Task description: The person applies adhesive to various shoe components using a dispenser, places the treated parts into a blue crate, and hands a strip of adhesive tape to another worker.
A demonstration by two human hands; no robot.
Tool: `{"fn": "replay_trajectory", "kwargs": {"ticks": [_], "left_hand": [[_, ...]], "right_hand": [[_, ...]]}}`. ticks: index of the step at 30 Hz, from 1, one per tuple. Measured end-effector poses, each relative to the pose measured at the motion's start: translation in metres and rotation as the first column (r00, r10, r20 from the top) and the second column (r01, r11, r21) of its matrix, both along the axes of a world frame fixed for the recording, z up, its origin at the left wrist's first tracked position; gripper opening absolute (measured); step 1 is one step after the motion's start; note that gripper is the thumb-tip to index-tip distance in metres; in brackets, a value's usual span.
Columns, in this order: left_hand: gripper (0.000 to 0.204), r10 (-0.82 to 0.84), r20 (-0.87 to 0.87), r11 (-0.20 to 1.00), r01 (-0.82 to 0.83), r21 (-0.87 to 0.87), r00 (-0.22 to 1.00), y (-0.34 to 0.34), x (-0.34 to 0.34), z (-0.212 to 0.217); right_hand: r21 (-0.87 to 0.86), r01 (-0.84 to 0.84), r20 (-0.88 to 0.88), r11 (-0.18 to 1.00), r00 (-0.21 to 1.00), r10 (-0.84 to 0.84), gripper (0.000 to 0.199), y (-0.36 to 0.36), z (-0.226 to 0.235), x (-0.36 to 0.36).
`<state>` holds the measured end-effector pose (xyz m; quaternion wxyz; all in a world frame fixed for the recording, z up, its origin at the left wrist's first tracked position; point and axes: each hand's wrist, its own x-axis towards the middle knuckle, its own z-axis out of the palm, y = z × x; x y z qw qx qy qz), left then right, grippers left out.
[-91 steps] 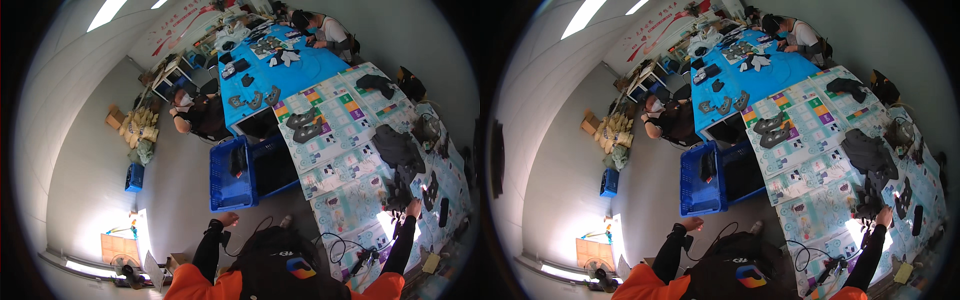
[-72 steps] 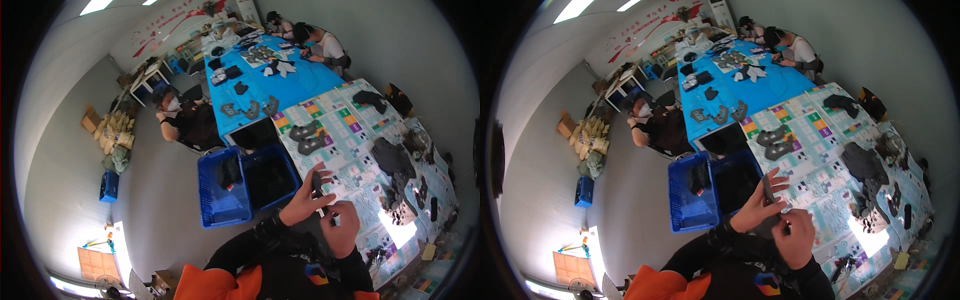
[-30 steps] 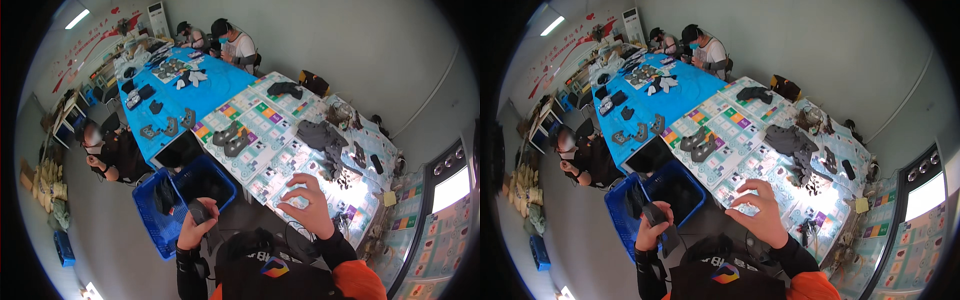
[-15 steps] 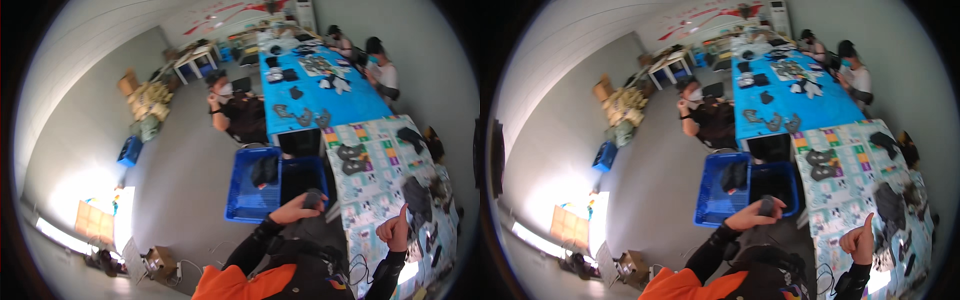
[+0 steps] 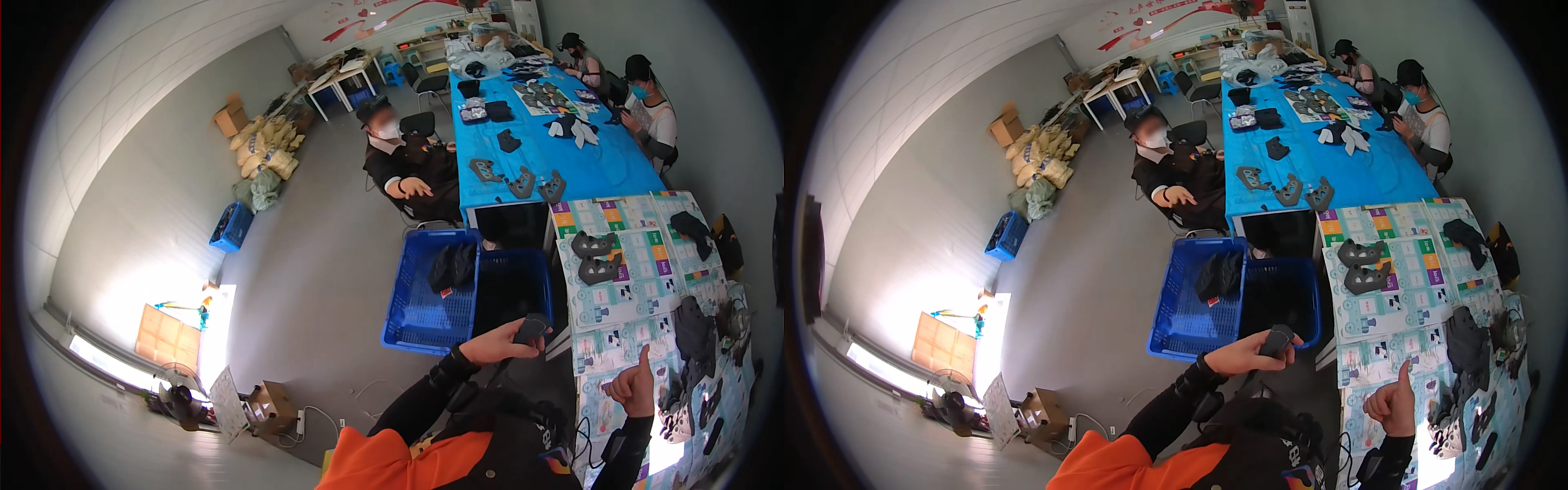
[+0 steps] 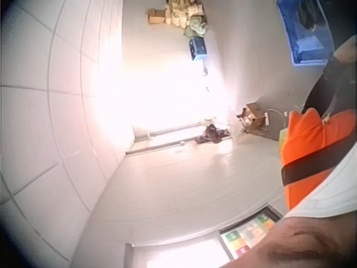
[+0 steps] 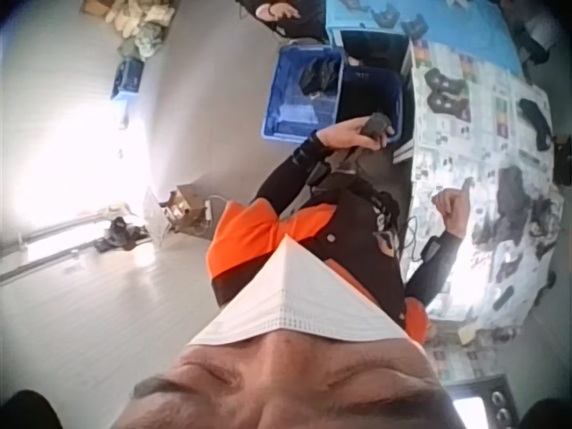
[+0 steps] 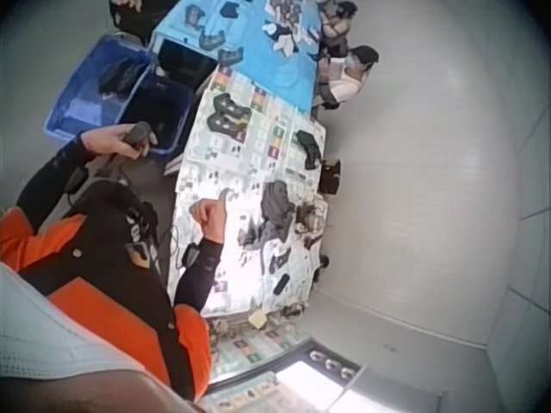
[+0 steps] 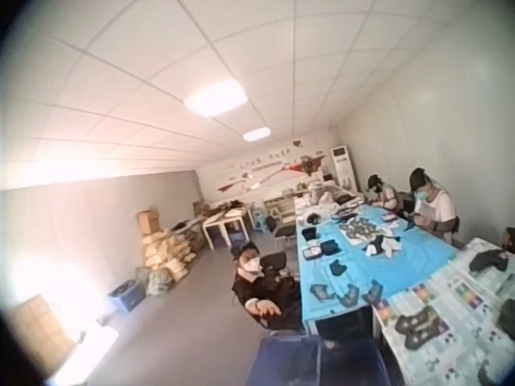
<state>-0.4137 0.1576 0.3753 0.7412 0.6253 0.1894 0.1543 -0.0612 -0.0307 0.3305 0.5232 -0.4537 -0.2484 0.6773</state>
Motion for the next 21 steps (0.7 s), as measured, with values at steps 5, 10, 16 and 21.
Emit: {"fn": "replay_trajectory", "kwargs": {"ticks": [5, 10, 16, 21], "left_hand": [[0.056, -0.009, 0.004, 1.0, 0.009, -0.01, 1.0, -0.001, 0.003, 0.003], [0.056, -0.02, 0.014, 1.0, 0.02, -0.013, 1.0, -0.002, 0.005, -0.003], [0.055, -0.024, 0.016, 0.999, 0.025, -0.032, 1.0, -0.007, 0.004, -0.004], [0.055, 0.017, -0.001, 1.0, -0.017, -0.005, 1.0, 0.005, 0.003, -0.01]], "right_hand": [[-0.003, -0.059, -0.007, 0.998, 0.998, 0.059, 0.094, -0.007, 0.003, -0.001], [-0.04, -0.167, 0.038, 0.985, 0.985, 0.169, 0.095, -0.018, -0.001, -0.004], [0.061, -0.195, -0.031, 0.979, 0.98, 0.197, 0.086, -0.025, 0.019, -0.019], [0.584, 0.353, 0.586, 0.731, 0.439, -0.681, 0.017, -0.029, 0.086, -0.037]]}}
